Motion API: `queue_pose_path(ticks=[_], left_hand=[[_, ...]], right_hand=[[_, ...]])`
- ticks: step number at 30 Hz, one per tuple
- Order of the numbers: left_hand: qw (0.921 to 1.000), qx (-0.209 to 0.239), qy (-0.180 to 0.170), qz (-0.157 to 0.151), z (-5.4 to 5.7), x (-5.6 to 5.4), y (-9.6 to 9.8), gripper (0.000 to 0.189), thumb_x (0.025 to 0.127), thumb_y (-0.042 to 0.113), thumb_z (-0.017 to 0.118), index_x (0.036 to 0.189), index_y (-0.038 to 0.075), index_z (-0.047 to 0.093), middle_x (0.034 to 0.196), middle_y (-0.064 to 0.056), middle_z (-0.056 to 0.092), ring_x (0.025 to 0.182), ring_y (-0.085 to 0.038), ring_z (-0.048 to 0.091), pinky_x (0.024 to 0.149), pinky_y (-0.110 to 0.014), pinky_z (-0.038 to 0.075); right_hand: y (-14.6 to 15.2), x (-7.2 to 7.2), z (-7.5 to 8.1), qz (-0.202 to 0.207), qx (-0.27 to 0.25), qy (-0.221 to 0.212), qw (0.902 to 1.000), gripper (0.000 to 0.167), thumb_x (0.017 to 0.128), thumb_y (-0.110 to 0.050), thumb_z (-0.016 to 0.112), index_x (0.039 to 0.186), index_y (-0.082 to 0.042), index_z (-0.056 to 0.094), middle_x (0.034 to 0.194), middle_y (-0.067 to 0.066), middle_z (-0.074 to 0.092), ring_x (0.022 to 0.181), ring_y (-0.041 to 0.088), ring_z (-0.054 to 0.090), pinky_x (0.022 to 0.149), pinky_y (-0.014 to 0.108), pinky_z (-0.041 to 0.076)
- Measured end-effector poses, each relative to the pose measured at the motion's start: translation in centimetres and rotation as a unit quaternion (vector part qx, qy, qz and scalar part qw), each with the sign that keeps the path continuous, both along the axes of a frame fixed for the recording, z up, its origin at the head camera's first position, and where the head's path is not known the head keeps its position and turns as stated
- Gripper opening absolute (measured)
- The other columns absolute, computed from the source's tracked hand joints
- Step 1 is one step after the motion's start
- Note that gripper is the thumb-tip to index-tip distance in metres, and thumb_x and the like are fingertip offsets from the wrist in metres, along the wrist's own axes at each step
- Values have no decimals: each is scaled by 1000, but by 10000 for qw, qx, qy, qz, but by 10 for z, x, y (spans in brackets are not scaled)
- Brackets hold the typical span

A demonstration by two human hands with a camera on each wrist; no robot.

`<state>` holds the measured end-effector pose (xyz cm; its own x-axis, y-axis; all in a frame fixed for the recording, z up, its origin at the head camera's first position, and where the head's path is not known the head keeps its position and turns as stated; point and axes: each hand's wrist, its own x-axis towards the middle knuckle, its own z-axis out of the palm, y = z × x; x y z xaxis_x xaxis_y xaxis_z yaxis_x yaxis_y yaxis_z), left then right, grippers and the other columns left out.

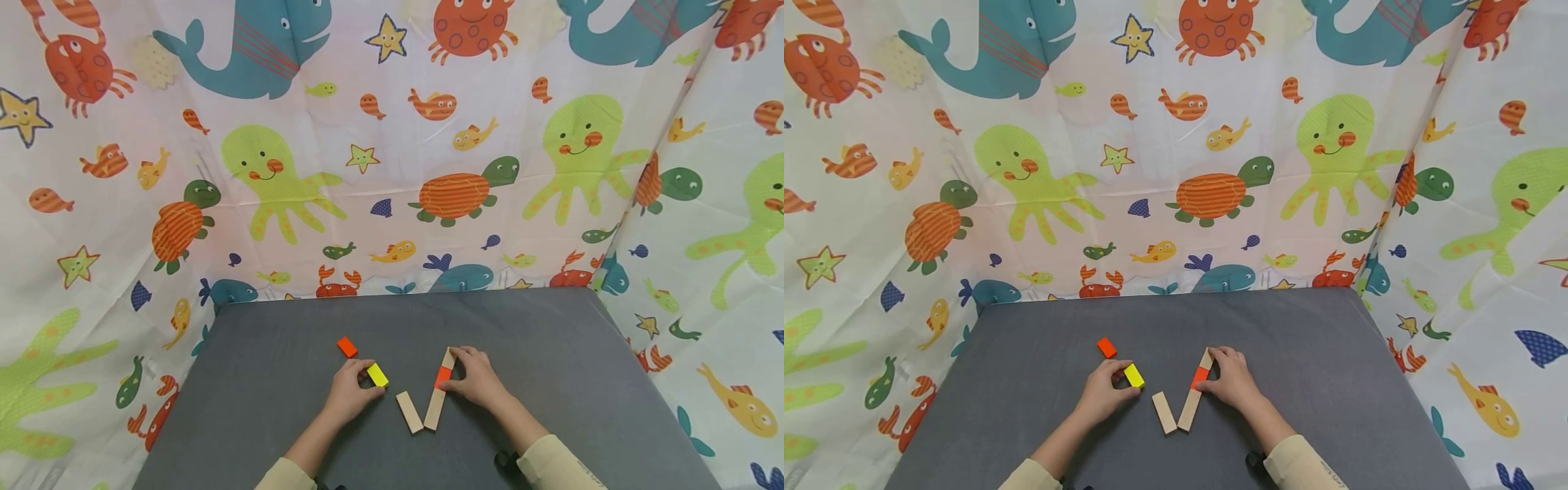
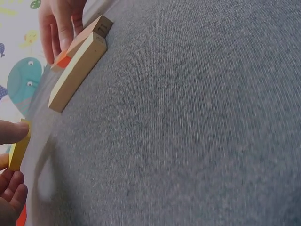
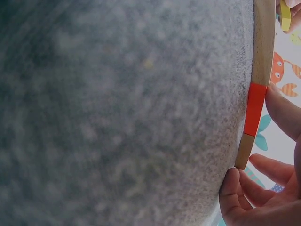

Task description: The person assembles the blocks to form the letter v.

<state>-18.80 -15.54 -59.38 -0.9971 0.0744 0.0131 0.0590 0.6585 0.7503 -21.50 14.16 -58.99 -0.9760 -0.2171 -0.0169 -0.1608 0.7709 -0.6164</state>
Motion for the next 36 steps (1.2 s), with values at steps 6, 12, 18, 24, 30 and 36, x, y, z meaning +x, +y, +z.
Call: queue_pose_path(ticks=[6, 12, 18, 24, 30, 36], left_hand=[[9998, -52, 24, -215, 0, -3, 8, 57, 75, 22, 89, 126, 7, 68, 108, -3, 60, 95, -17, 55, 83, -36, 49], [9996, -55, -40, -282, -2, -3, 14, 57, 76, 23, 88, 127, 8, 68, 112, -3, 61, 96, -16, 56, 85, -36, 50], [9994, -32, 11, -342, -3, -4, 19, 57, 76, 22, 88, 126, 6, 68, 113, -4, 61, 97, -17, 57, 86, -38, 51], [9993, -40, -73, -353, -4, -4, 26, 56, 76, 22, 87, 127, 7, 68, 114, -4, 61, 98, -17, 56, 87, -38, 51], [9991, 1, -173, -396, -4, -6, 30, 57, 76, 20, 86, 127, 6, 67, 112, -4, 60, 97, -17, 54, 84, -37, 49], [9988, 46, -243, -427, -5, -7, 32, 57, 75, 18, 86, 127, 5, 67, 112, -5, 60, 97, -17, 54, 84, -37, 48]], right_hand=[[2, 0, -1, -23, -17, -55, 10000, 83, 75, -36, 90, 144, -6, 54, 143, 20, 51, 130, 40, 44, 104, 56, 44], [1, 0, -2, -3, -56, -38, 10000, 83, 75, -37, 89, 144, -6, 54, 143, 20, 50, 130, 40, 44, 103, 57, 44], [2, 0, -2, -5, -63, -22, 10000, 83, 75, -36, 89, 144, -6, 54, 143, 21, 50, 129, 41, 44, 103, 57, 44], [2, 0, -3, -18, -35, -53, 10000, 83, 76, -37, 89, 144, -7, 54, 143, 20, 50, 131, 41, 44, 104, 57, 44], [1, 0, -4, -12, -11, -52, 10000, 83, 75, -38, 89, 144, -7, 54, 143, 19, 51, 130, 41, 44, 103, 57, 44], [1, 0, -4, 0, -13, -44, 10000, 83, 75, -38, 89, 144, -7, 54, 143, 19, 51, 130, 41, 44, 104, 57, 44]])
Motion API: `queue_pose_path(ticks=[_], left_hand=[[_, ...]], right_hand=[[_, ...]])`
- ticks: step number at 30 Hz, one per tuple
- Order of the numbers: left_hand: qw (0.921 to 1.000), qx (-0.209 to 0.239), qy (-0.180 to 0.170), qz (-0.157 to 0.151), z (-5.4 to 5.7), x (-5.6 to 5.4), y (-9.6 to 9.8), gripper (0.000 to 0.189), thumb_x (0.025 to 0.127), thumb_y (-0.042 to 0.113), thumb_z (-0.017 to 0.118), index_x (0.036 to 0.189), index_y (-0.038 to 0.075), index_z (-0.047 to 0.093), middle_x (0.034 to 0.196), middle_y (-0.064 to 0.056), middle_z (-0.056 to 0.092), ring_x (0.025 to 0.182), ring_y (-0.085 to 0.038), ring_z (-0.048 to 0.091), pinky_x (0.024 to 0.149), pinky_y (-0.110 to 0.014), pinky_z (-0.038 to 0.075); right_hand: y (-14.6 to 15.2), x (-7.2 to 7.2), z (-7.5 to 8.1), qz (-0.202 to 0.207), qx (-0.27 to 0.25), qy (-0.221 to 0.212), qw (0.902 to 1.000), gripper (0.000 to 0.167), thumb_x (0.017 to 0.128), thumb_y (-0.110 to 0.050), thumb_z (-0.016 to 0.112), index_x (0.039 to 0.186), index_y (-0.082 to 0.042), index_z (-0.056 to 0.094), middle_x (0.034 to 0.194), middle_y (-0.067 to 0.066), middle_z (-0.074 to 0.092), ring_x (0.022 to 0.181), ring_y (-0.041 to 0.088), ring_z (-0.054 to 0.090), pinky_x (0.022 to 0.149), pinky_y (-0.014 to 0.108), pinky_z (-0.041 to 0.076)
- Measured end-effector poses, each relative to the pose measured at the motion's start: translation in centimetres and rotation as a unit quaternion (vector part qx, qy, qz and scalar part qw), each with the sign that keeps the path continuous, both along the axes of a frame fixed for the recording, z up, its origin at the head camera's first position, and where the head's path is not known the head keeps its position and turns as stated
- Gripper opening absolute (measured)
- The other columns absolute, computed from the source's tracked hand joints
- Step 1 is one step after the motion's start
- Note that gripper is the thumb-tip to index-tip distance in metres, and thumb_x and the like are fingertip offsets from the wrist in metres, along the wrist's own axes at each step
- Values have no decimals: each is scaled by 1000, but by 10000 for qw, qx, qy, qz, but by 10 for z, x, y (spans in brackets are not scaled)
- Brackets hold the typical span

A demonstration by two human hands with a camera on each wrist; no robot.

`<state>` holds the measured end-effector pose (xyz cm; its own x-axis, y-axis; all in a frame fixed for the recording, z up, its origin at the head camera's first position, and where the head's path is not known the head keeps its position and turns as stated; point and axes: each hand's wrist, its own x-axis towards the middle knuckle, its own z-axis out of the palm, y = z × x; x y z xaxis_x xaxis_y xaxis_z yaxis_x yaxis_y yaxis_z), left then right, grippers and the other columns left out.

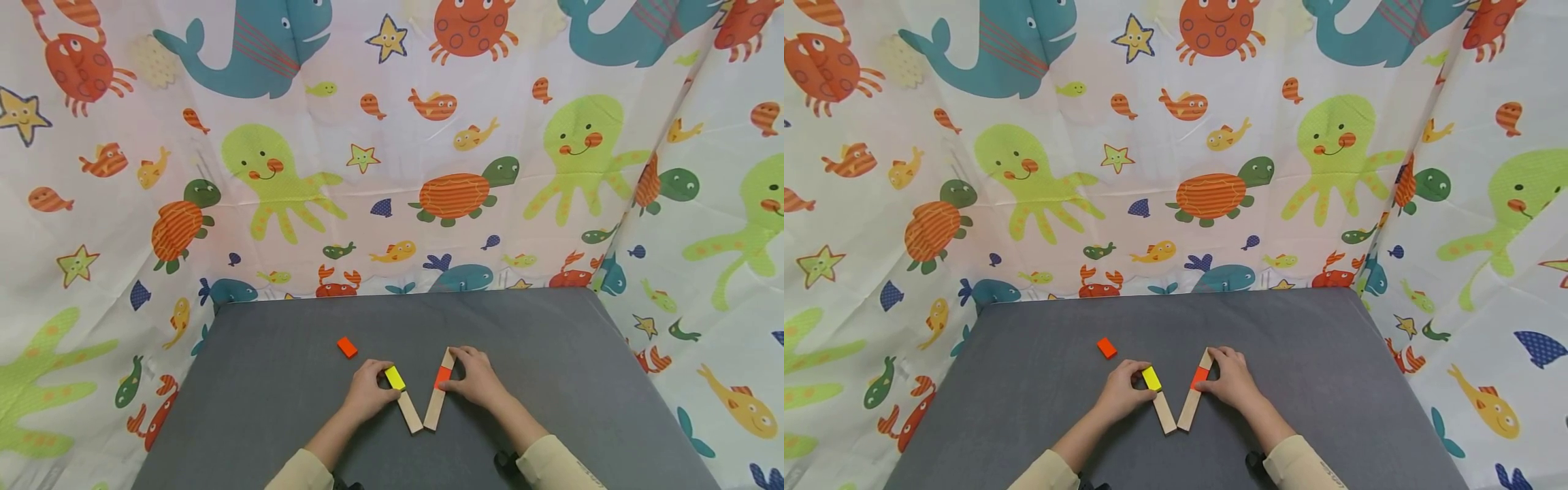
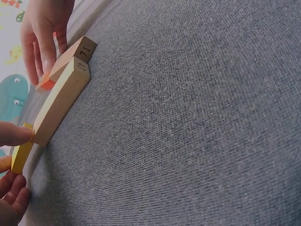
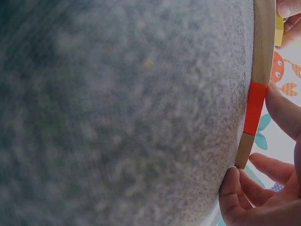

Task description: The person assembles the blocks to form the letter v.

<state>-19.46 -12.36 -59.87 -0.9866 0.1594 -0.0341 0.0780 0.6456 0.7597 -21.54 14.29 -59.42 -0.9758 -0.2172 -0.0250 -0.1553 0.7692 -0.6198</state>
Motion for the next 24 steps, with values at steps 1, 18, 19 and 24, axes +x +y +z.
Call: queue_pose_path(ticks=[1, 18, 19, 24], left_hand=[[10000, -2, 6, 0, 0, 0, 0, 57, 74, 18, 86, 127, 5, 68, 112, -5, 60, 97, -17, 54, 84, -37, 48], [9998, -94, 182, -48, -1, 1, 0, 39, 86, 13, 78, 123, 5, 70, 110, -6, 62, 98, -20, 57, 85, -36, 48], [9997, -121, 202, -50, -1, 1, 0, 38, 86, 12, 77, 122, 5, 70, 109, -6, 62, 98, -19, 56, 84, -36, 48], [9996, -163, 226, -53, -1, 1, 0, 39, 84, 11, 80, 122, 4, 70, 109, -8, 63, 97, -21, 57, 84, -35, 49]], right_hand=[[0, 0, 0, 5, -2, 5, 10000, 83, 75, -38, 89, 144, -7, 54, 143, 19, 51, 130, 40, 44, 104, 57, 44], [-1, 0, 1, 23, 10, 66, 10000, 84, 74, -37, 90, 143, -5, 55, 142, 21, 51, 128, 41, 45, 103, 57, 44], [-1, 0, 1, 25, 19, 50, 10000, 84, 74, -37, 90, 143, -5, 55, 142, 21, 51, 128, 41, 45, 103, 57, 44], [-2, 0, 2, 18, 51, 17, 10000, 84, 74, -37, 90, 144, -5, 55, 142, 21, 51, 128, 41, 45, 103, 56, 45]])
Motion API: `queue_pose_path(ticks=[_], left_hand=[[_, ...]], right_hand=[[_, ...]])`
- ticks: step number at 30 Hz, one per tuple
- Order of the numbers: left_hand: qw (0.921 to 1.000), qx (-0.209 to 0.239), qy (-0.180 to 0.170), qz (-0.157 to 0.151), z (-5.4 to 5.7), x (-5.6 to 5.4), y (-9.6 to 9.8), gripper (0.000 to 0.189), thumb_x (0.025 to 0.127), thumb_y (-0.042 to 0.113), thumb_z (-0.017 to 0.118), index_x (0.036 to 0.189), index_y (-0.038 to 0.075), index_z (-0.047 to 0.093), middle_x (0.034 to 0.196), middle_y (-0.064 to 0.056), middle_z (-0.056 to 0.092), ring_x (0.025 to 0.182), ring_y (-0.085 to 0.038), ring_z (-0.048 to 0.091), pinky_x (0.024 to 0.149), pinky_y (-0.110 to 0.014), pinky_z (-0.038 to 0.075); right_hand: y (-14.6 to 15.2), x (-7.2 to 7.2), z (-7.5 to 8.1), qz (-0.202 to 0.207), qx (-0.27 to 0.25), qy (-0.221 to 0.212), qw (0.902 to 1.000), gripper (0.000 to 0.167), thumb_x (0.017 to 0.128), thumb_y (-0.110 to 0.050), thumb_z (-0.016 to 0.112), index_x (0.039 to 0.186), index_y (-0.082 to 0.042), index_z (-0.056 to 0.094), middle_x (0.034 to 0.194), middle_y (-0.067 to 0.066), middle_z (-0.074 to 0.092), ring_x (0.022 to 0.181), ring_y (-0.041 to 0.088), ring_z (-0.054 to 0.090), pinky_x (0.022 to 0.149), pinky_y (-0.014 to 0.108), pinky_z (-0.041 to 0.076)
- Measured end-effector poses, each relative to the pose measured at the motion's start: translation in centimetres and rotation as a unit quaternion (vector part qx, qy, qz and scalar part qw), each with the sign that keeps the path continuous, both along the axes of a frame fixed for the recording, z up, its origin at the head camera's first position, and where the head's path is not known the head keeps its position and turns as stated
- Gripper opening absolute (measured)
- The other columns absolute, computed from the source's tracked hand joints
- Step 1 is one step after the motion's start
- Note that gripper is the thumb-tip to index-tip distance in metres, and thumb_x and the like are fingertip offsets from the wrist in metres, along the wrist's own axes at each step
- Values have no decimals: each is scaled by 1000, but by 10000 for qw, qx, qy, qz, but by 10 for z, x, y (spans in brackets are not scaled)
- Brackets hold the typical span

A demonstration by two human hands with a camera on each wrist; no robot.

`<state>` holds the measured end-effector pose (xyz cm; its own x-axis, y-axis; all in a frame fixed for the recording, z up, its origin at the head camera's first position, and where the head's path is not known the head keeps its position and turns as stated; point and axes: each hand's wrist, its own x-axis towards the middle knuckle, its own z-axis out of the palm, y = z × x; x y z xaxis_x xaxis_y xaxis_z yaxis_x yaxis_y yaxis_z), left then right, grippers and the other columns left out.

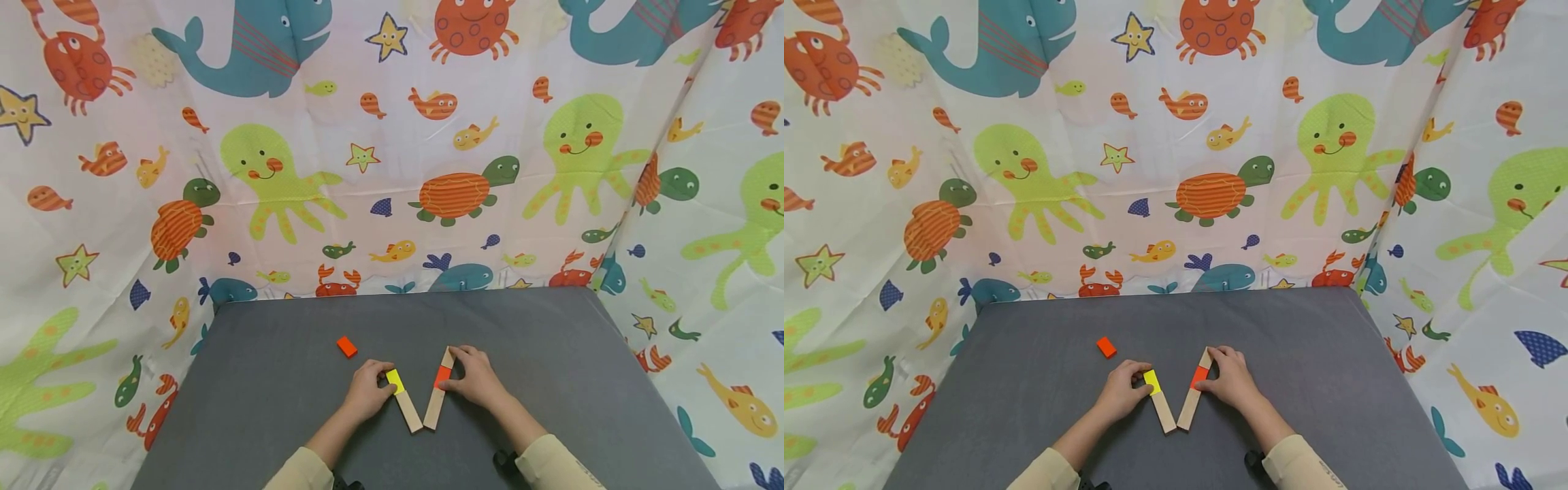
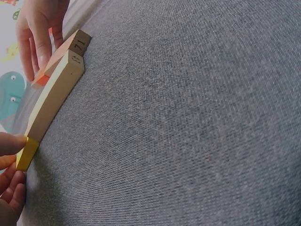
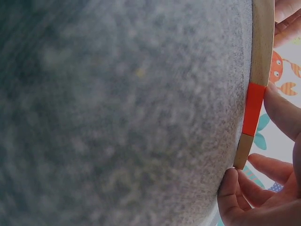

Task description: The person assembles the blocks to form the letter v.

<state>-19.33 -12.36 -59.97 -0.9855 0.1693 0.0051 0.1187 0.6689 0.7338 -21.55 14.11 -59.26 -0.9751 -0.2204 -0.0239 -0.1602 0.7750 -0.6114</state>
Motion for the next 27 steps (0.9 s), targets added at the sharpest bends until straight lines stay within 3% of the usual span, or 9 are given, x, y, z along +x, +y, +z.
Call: queue_pose_path(ticks=[15, 21, 27], left_hand=[[9999, 81, 135, 41, -4, -3, -5, 37, 85, 16, 81, 119, 8, 72, 107, -4, 62, 94, -16, 57, 81, -32, 50], [9986, 56, 441, 287, -1, -7, -11, 36, 84, 16, 80, 118, 6, 72, 105, -8, 63, 95, -21, 58, 84, -38, 50], [9925, -347, 857, 805, 2, -13, -22, 42, 84, 17, 79, 123, 8, 70, 118, -10, 61, 114, -31, 55, 97, -53, 44]], right_hand=[[-1, 0, 1, -5, -52, -9, 10000, 84, 76, -35, 89, 145, -5, 53, 142, 20, 50, 128, 41, 45, 103, 57, 44], [-2, 1, 1, -56, -69, -40, 10000, 84, 76, -36, 89, 146, -7, 53, 143, 19, 50, 129, 40, 44, 103, 56, 45], [0, 1, -1, -46, -56, -23, 10000, 84, 75, -37, 89, 146, -7, 53, 143, 19, 50, 129, 39, 45, 102, 56, 45]])
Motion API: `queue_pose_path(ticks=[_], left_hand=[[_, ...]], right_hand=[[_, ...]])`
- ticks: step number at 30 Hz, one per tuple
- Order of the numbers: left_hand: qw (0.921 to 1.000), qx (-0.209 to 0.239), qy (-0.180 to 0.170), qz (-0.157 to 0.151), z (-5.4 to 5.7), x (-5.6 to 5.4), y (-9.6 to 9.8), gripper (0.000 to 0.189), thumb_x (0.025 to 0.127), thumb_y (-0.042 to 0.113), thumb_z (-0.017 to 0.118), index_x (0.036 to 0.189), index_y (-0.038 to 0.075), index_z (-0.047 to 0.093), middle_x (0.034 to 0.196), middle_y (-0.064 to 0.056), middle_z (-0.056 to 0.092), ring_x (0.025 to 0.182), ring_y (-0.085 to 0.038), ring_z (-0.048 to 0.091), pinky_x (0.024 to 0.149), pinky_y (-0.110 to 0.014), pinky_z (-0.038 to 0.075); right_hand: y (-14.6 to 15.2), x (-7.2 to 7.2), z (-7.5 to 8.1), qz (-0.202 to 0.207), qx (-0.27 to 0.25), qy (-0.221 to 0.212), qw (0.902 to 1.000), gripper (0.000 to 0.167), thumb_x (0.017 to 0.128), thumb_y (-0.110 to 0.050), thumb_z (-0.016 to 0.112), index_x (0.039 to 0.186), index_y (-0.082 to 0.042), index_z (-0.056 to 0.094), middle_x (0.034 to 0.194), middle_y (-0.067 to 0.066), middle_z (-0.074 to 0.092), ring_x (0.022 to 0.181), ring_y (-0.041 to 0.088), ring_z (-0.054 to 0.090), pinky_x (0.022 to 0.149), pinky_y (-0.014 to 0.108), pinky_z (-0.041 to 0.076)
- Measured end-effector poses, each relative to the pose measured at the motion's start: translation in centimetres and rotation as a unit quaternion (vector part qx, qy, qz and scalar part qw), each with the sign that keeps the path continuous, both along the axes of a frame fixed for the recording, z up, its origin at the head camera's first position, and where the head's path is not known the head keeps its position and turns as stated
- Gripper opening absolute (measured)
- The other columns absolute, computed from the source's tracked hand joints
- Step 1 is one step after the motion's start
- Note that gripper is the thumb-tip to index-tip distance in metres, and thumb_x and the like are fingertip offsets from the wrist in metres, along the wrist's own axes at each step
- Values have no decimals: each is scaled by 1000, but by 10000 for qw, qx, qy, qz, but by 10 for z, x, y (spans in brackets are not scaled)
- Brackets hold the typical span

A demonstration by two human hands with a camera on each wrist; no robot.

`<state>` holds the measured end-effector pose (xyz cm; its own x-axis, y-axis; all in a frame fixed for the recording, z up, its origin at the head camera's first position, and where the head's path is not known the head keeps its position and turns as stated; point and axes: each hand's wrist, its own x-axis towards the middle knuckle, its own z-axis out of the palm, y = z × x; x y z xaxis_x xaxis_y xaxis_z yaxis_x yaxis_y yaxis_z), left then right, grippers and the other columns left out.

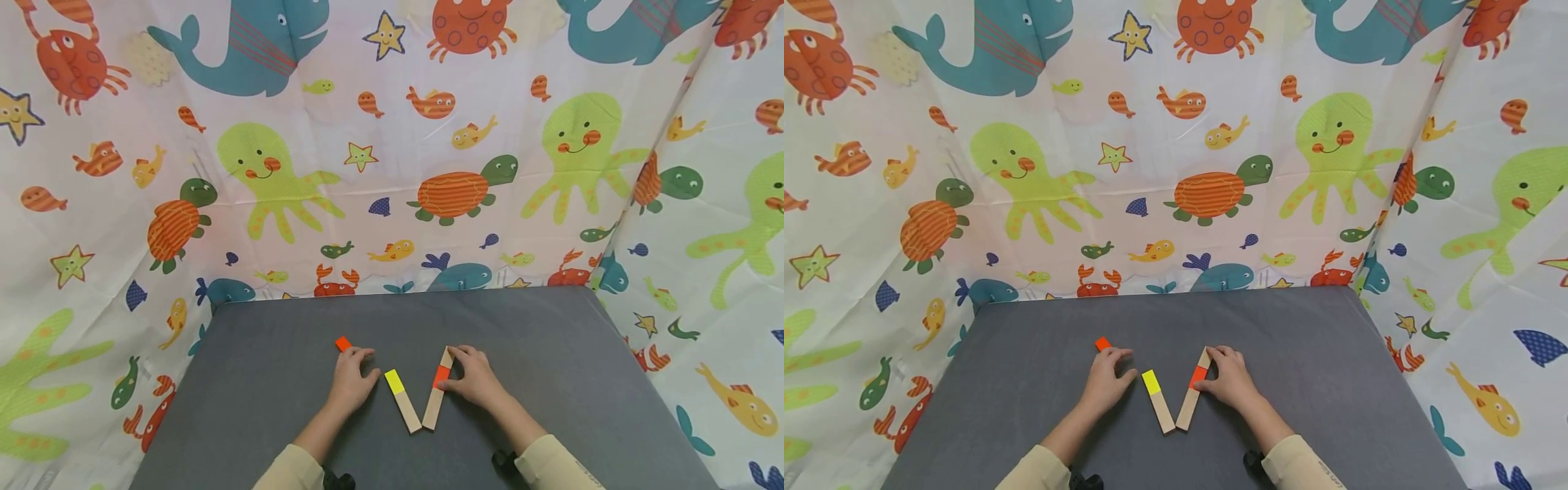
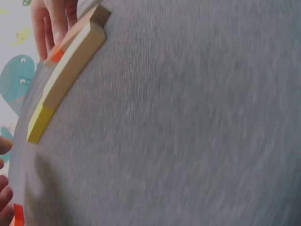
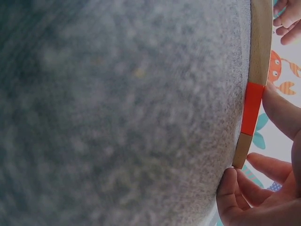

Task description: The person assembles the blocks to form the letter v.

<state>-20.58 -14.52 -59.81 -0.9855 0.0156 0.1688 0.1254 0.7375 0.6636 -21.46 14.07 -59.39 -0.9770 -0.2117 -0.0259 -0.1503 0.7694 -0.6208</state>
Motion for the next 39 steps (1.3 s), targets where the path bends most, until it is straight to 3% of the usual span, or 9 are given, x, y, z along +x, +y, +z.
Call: queue_pose_path(ticks=[8, 11, 19, 24, 32, 35, 39], left_hand=[[9973, -480, 372, 405, 7, -12, -16, 46, 85, 17, 79, 128, 9, 67, 127, -12, 56, 123, -36, 46, 104, -60, 33], [9968, -538, 286, 521, 8, -16, -21, 53, 85, 17, 79, 134, 7, 62, 133, -15, 54, 127, -37, 44, 107, -60, 33], [9940, -789, -327, 686, 3, -25, -30, 76, 88, 25, 76, 151, 3, 41, 151, -22, 41, 140, -43, 31, 113, -65, 27], [9953, -606, -433, 617, -6, -28, -34, 71, 90, 21, 74, 149, -3, 42, 148, -24, 44, 137, -44, 36, 113, -62, 30], [9968, -357, 65, 719, -15, -30, -39, 58, 91, 9, 74, 141, -8, 51, 137, -27, 51, 127, -45, 44, 107, -55, 41], [9960, -373, -21, 810, -14, -32, -41, 55, 91, 10, 74, 139, -7, 54, 134, -27, 53, 122, -43, 47, 104, -53, 44], [9951, -49, -283, 944, -9, -33, -43, 52, 89, 12, 76, 135, -6, 58, 132, -26, 55, 121, -42, 48, 104, -54, 43]], right_hand=[[1, 0, 0, 9, -23, -34, 10000, 83, 76, -37, 89, 146, -7, 53, 144, 19, 50, 129, 39, 44, 103, 56, 45], [1, 0, 1, 19, -34, -16, 10000, 83, 76, -37, 89, 145, -7, 54, 143, 19, 50, 129, 39, 45, 103, 55, 45], [1, 0, 2, 30, -62, 29, 10000, 83, 76, -37, 89, 145, -7, 54, 143, 19, 51, 128, 39, 45, 103, 56, 44], [1, 1, 3, 28, -50, 33, 10000, 84, 75, -36, 90, 144, -5, 54, 144, 21, 50, 129, 40, 45, 103, 57, 44], [1, 1, 2, 22, -90, 26, 10000, 84, 74, -35, 90, 144, -4, 54, 143, 21, 50, 129, 41, 44, 104, 56, 44], [1, 1, 2, 7, -78, 1, 10000, 85, 74, -36, 91, 144, -5, 54, 143, 21, 50, 129, 41, 44, 104, 57, 44], [1, 0, 2, 22, -75, -27, 10000, 85, 74, -36, 90, 144, -5, 54, 144, 21, 49, 130, 41, 43, 104, 57, 44]])
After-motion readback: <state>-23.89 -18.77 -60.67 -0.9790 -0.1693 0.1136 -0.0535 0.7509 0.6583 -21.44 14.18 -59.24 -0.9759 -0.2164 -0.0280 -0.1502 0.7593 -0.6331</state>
